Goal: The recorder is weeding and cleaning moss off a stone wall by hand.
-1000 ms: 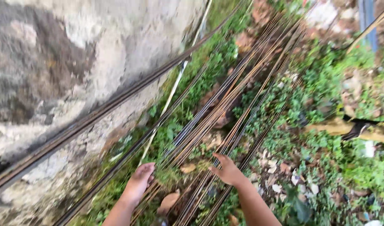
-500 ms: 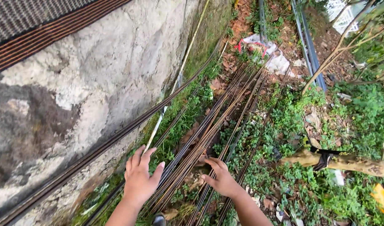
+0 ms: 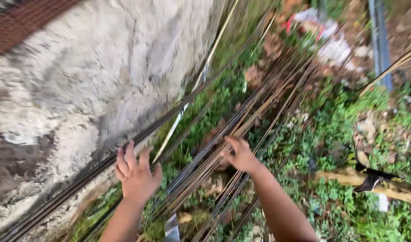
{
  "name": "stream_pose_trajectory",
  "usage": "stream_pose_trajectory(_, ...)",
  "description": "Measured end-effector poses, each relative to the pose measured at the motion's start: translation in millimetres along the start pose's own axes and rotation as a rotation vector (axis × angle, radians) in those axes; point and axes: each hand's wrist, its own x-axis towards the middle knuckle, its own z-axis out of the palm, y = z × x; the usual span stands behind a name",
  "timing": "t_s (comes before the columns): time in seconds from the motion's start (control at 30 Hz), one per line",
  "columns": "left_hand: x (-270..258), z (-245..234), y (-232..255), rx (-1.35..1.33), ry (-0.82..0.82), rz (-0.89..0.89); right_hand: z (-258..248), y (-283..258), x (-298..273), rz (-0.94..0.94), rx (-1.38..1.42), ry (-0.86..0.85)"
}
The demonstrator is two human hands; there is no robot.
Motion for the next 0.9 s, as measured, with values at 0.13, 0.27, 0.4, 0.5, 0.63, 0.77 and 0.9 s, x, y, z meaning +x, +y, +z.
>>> stream_pose_trajectory(0.13,58,45,7,0.032,-0.005,-0.017,-10,67,69,-0.146,0.027,0.071)
stream_pose_trajectory(0.27,66,94,-9,0.062,-0.017,-0.019,16,117,73,-0.14,0.076,0.095)
stream_pose_trajectory(0.4,80,97,-3,0.062,-0.111,-0.019,20,162,65,0.023,0.103,0.074)
stream_pose_trajectory(0.5,88,98,0,0.108,-0.11,-0.055,1,150,58,0.227,0.136,-0.026)
stream_pose_trajectory(0.63,89,80,32,0.076,-0.073,-0.043,-23,159,49,0.291,0.176,-0.05)
stream_pose_trajectory(0.77,96,49,75,0.037,0.018,-0.035,-62,164,51,0.163,0.225,0.053)
stream_pose_trajectory(0.9,108,33,112,0.021,0.079,-0.064,-106,170,73,0.064,0.214,0.03)
